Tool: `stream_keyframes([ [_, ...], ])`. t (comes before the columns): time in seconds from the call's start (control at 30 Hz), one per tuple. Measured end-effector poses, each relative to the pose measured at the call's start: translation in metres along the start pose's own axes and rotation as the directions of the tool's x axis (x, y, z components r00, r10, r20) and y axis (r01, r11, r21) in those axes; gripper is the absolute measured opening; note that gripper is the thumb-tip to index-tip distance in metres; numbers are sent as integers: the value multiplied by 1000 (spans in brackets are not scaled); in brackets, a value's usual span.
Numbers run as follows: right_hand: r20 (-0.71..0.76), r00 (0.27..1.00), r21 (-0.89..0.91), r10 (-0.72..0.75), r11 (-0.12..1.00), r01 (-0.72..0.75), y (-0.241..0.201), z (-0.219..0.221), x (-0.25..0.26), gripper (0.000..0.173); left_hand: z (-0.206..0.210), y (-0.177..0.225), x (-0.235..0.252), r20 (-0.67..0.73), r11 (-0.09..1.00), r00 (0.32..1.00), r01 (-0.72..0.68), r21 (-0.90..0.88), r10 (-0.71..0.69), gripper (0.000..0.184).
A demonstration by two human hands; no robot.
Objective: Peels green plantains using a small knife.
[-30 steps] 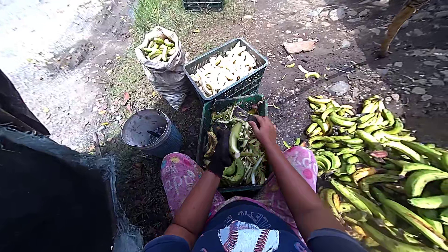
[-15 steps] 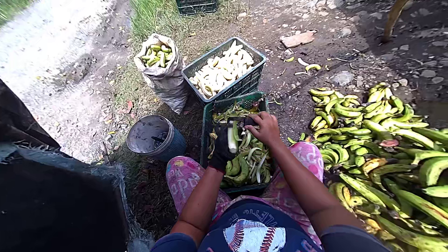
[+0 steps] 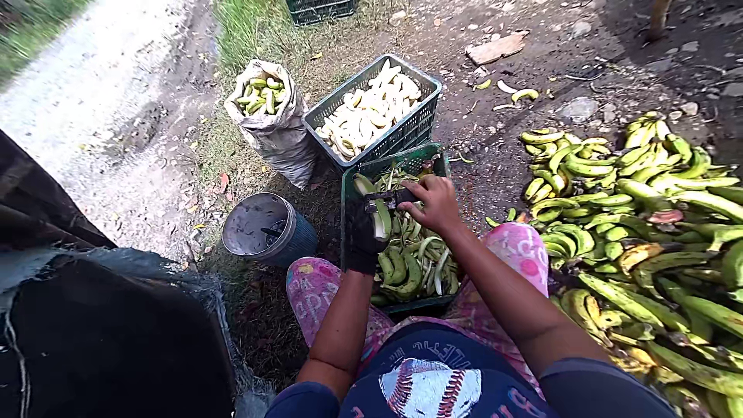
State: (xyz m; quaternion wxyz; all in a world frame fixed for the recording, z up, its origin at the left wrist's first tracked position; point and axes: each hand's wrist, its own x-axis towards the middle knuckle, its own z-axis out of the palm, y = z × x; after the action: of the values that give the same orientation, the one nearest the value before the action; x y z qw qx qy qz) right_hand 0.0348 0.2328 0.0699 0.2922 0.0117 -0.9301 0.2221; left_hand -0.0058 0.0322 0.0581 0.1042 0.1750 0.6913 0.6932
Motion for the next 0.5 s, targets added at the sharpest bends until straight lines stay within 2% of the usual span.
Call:
stream_keyframes([
  [0.03,-70,998,-14,12,1000,-13,3,-1,14,63,3,-4,-7,4,994,1000,-6,113,5,48],
  [0.07,-123,991,-10,44,999,-45,4,-3,25,62,7,-12,-12,-4,993,1000,16,121,-16,49],
  [0.1,-140,986,12,89,996,-88,2,-5,33,61,12,-17,-15,-28,997,997,73,37,-72,49],
  [0.17,-71,989,61,133,990,-129,-7,-6,32,62,14,-30,-15,-140,996,987,79,-38,-83,51],
  [0.23,43,989,99,140,985,-143,-22,9,3,63,5,-28,-9,-325,993,946,48,110,-9,55],
  [0.27,97,982,119,161,978,-173,-31,19,-17,62,0,-25,-4,-411,992,912,56,109,-6,59],
  [0.33,159,963,138,218,961,-240,-45,33,-50,62,-4,-16,7,-535,984,843,40,175,61,51],
  [0.37,157,958,132,239,957,-260,-50,36,-59,63,-6,-13,10,-544,981,835,29,191,81,50],
  [0.43,113,963,128,243,958,-257,-52,33,-55,62,-2,-3,12,-475,994,876,-41,106,87,53],
  [0.47,76,972,121,221,966,-229,-47,28,-44,60,1,0,12,-396,996,916,-86,-25,69,52],
  [0.5,59,977,113,203,972,-208,-40,22,-30,59,2,1,13,-285,969,958,-85,-231,16,50],
])
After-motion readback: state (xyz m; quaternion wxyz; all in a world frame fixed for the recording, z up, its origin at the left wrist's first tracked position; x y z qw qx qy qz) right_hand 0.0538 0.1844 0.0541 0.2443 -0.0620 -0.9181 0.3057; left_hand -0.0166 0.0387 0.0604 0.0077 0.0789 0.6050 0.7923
